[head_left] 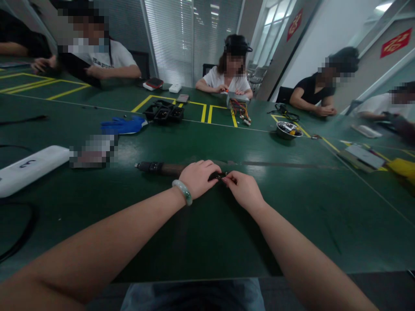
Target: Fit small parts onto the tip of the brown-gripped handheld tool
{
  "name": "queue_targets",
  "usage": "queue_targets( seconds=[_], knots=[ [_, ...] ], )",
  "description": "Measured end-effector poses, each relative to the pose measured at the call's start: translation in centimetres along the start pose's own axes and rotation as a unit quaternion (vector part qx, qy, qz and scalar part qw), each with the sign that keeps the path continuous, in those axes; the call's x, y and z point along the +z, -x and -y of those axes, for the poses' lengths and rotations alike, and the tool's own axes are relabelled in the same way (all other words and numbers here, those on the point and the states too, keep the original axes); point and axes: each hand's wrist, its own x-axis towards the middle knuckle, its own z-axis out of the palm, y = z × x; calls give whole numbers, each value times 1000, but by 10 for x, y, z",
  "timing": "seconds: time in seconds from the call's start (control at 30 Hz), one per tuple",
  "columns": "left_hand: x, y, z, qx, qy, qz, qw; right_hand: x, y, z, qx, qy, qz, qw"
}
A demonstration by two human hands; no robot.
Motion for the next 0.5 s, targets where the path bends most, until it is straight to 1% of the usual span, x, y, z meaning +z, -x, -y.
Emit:
queue_targets(
  seconds=[0.13,0.27,0.4,0.5],
  knots=[
    [-1,0,-1,0,2,-2,1000,0,-1,-3,7,-32,8,999],
    [0,0,0,-1,5,-4,1000,2,-3,-4,9,-38,24,999],
    [-1,0,0,7,0,1,1000,3,-4,-4,-6,-20,27,999],
    [-1,0,-1,7,-1,0,1000,3,-4,-3,-23,7,17,1000]
  ],
)
